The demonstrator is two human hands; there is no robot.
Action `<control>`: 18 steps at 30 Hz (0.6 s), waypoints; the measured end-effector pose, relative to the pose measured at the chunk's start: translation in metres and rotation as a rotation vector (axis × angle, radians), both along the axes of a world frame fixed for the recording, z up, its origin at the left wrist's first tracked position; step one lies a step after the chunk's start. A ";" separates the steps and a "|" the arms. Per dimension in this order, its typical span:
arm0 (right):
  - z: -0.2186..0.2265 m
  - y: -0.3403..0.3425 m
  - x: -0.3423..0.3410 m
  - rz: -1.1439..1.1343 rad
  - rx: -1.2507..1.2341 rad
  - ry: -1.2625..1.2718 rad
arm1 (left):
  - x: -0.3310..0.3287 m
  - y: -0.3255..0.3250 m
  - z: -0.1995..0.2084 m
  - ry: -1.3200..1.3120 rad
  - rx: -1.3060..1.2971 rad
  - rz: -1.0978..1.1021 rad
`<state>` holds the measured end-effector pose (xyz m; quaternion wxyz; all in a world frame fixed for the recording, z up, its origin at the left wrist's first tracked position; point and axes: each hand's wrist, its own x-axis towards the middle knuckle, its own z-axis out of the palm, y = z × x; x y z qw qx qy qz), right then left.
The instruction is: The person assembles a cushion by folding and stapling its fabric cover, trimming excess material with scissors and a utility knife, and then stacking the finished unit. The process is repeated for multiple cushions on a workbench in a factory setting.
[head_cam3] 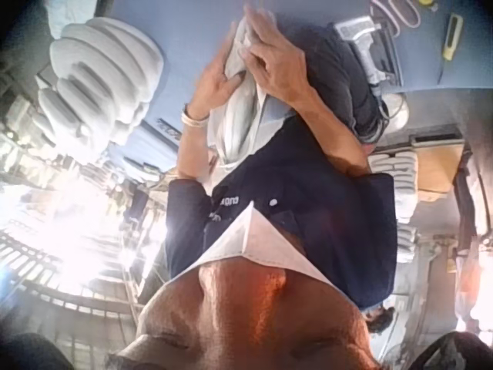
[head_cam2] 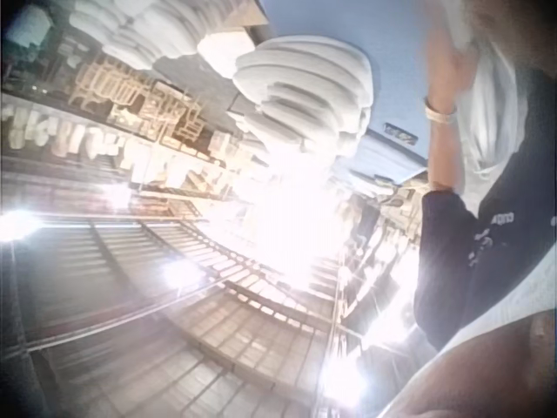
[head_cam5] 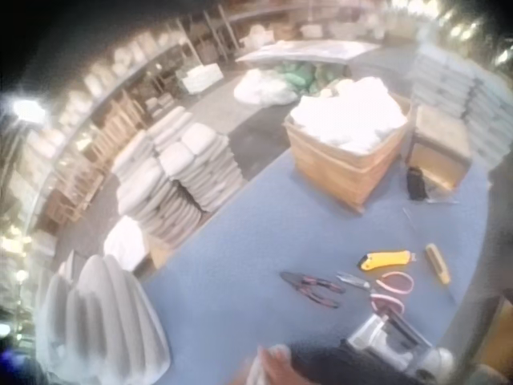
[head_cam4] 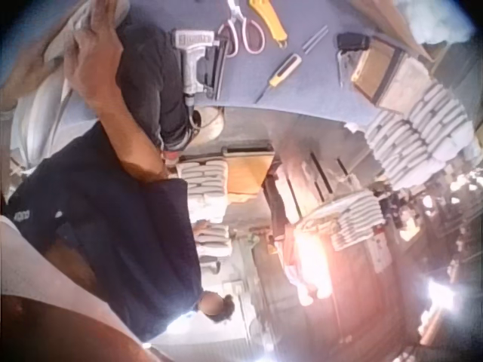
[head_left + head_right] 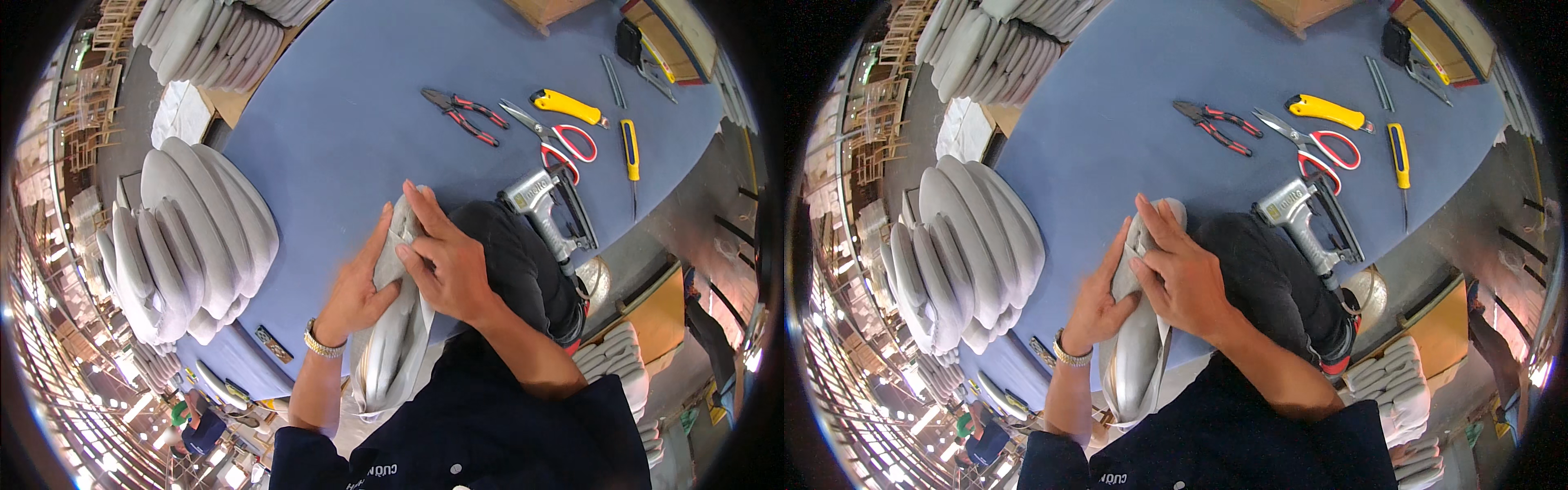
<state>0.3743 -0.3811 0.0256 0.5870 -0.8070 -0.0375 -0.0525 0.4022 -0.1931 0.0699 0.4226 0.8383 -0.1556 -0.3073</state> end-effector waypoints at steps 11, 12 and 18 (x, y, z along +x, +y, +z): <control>0.015 0.014 -0.002 0.046 -0.145 -0.069 | -0.023 0.004 -0.006 -0.306 0.095 0.145; 0.018 0.016 -0.002 0.053 -0.166 -0.073 | -0.025 0.003 -0.006 -0.334 0.103 0.162; 0.019 0.015 -0.001 0.052 -0.174 -0.086 | -0.029 -0.004 -0.005 -0.484 0.129 0.217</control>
